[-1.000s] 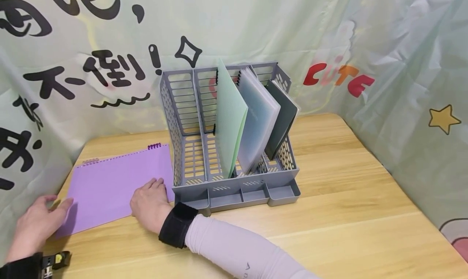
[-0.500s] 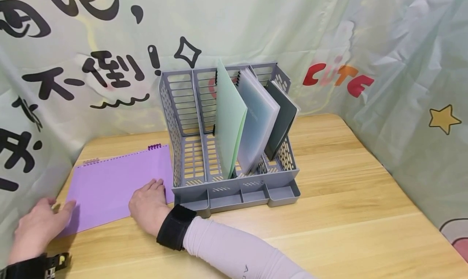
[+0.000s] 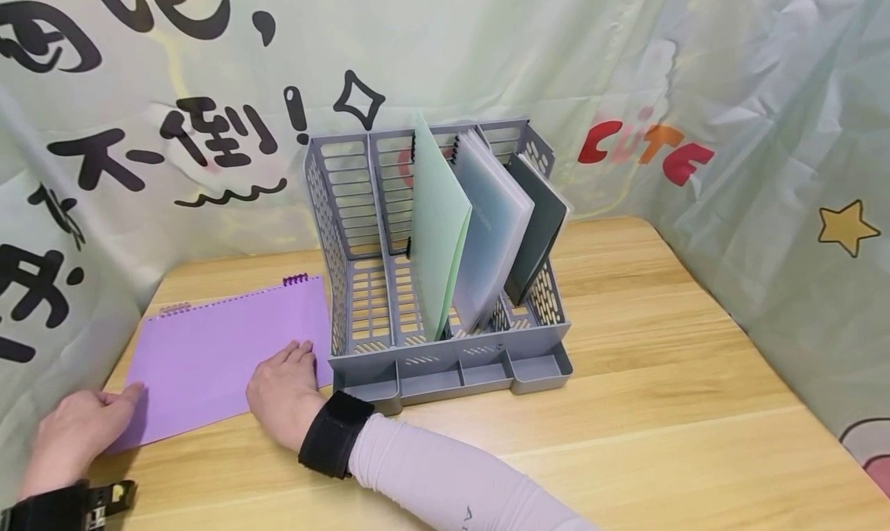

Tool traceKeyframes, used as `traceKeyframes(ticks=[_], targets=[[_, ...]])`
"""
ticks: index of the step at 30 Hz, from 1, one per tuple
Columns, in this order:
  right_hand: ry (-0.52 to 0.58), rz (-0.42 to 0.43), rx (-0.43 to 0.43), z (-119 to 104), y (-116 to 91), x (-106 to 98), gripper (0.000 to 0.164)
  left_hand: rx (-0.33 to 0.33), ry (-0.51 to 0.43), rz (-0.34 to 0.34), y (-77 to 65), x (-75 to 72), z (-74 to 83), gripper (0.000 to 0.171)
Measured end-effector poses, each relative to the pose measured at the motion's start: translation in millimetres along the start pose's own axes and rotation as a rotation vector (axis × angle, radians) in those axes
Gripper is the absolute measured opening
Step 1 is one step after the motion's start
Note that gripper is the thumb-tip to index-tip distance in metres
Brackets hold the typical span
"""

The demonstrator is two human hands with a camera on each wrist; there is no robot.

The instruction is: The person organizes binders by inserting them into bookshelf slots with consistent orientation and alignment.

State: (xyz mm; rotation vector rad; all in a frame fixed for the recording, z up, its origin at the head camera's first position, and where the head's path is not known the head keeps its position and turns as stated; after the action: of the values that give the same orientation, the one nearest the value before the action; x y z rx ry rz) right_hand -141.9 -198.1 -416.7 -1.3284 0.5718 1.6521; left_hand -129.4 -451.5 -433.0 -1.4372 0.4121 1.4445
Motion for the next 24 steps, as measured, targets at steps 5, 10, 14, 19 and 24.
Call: traceKeyframes(ticks=[5,10,14,19,24], targets=[[0.002,0.013,0.015,-0.1,-0.6,0.3,0.042,0.025,-0.017,-0.01,-3.5,-2.2,-0.2,0.055],[-0.004,0.023,0.021,-0.4,-1.9,-0.9,0.042,0.078,-0.024,-0.002,-9.8,-7.8,-2.2,0.06],[-0.006,0.027,0.025,-0.3,-3.0,-1.8,0.041,0.094,-0.03,0.011,-11.1,-10.5,-3.3,0.062],[-0.01,0.039,0.023,-0.1,-3.1,-1.3,0.041,0.096,-0.042,0.022,-9.8,-10.8,-3.3,0.064],[-0.013,0.038,0.02,0.3,-2.1,-0.3,0.04,0.099,-0.049,0.032,-7.1,-10.0,-2.1,0.062]])
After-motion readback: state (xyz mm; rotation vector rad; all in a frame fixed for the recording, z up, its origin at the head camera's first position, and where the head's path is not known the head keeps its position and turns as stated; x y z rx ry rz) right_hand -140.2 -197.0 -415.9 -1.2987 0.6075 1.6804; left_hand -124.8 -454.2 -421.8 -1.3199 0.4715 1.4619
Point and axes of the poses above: each hand's wrist, its own y-axis towards the middle knuckle, its own x-axis out of the palm, z = x × y, the point moved 2 cm from there along y, towards the middle knuckle, and after that the axes turned 8 degrees about -z, right-handed, at the moved point
